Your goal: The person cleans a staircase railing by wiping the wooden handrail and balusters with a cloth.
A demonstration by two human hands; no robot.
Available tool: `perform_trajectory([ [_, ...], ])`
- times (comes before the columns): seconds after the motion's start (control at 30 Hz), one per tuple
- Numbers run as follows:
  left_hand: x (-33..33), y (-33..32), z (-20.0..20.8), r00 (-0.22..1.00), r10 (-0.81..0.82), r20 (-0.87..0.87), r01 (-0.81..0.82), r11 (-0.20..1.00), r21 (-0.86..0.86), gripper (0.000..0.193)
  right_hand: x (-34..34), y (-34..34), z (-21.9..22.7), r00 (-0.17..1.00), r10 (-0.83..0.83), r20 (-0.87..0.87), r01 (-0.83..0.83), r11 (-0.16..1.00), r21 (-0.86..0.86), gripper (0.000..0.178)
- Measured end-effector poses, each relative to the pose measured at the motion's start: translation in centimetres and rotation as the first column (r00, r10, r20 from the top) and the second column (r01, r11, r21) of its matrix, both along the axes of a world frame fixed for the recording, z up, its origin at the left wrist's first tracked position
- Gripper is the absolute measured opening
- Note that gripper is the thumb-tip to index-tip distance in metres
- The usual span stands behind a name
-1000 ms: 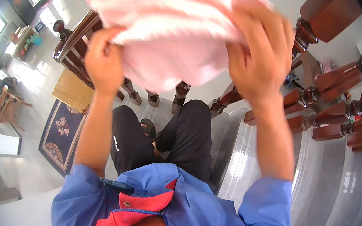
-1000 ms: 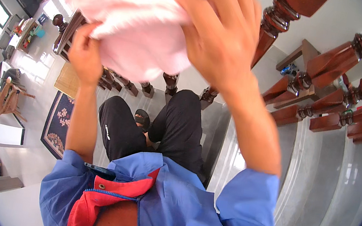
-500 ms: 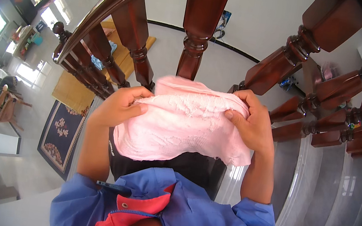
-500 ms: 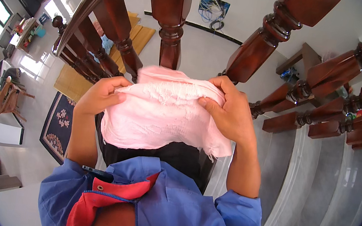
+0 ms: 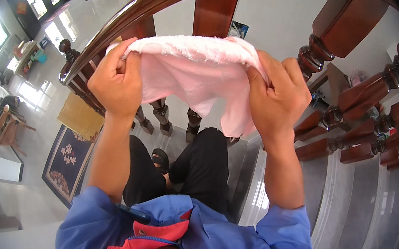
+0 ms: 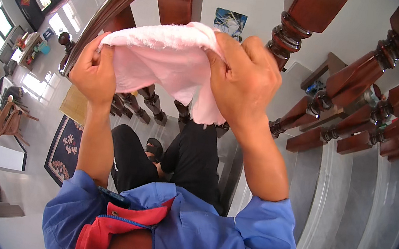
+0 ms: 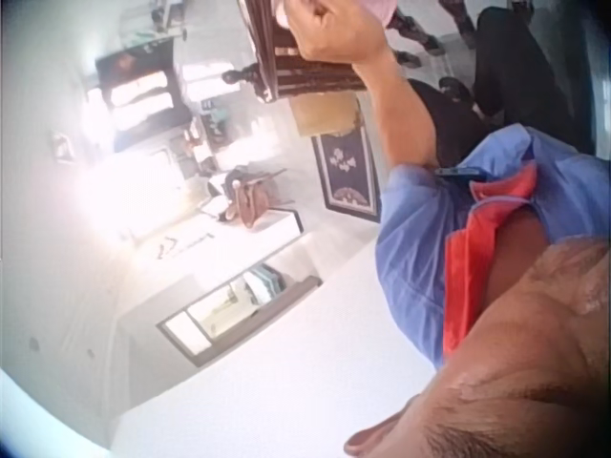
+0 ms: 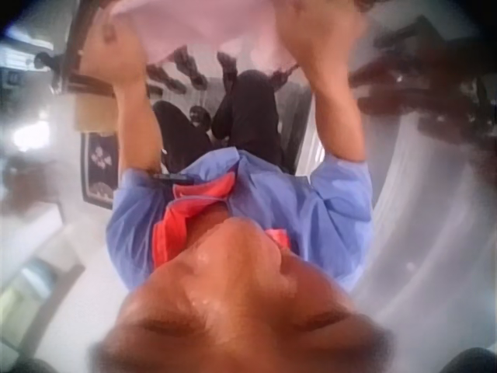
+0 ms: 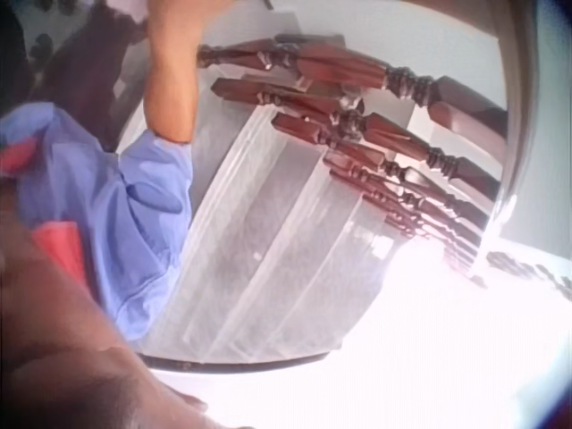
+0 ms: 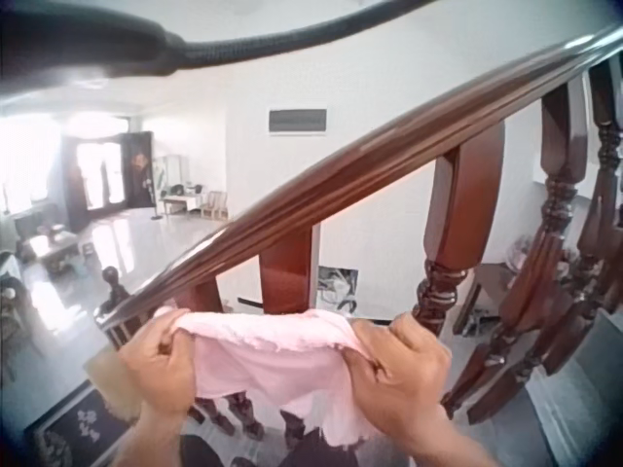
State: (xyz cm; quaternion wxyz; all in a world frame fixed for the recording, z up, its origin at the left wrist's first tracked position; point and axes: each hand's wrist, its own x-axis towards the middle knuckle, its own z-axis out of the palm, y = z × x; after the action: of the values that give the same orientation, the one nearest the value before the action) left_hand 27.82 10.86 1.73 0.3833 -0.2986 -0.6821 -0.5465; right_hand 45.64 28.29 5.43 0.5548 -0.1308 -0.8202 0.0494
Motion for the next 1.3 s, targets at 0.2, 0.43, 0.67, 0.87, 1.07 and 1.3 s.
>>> perform_trajectory([
  [0.2, 0.1, 4.5, -2.1, 0.778, -0.622, 0.087, 0.592, 0.773, 0.226, 0.05, -3.0, 2.1, -1.2, 0.836, 0.361, -0.414, -0.542, 0.657, -0.524, 0.031],
  [0.43, 2.0, 10.3, -0.3, 0.512, -0.859, 0.013, 0.82, 0.493, 0.29, 0.074, -8.8, 2.4, -0.6, 0.579, 0.526, -0.623, -0.815, 0.387, -0.431, 0.074],
  [0.67, -0.3, 9.1, 3.9, -0.084, -0.968, 0.237, 0.792, 0.08, 0.606, 0.063, -11.8, 1.6, 0.3, 0.695, 0.472, -0.543, -0.71, 0.567, -0.417, 0.076],
  [0.87, -0.1, 11.5, -5.3, 0.418, -0.855, 0.306, 0.737, 0.516, 0.436, 0.058, -12.1, 1.4, -6.8, 0.706, 0.457, -0.541, -0.69, 0.615, -0.381, 0.071],
  [1.07, -0.9, 10.2, -17.5, 0.288, -0.776, 0.561, 0.686, 0.576, 0.444, 0.063, -10.8, 1.7, -18.9, 0.725, 0.554, -0.408, -0.682, 0.495, -0.538, 0.07],
  [1.3, 0.2, 8.1, -23.0, -0.258, -0.753, 0.605, 0.569, 0.388, 0.725, 0.071, -8.4, 1.7, -26.2, 0.855, 0.502, -0.131, -0.463, 0.624, -0.63, 0.071],
])
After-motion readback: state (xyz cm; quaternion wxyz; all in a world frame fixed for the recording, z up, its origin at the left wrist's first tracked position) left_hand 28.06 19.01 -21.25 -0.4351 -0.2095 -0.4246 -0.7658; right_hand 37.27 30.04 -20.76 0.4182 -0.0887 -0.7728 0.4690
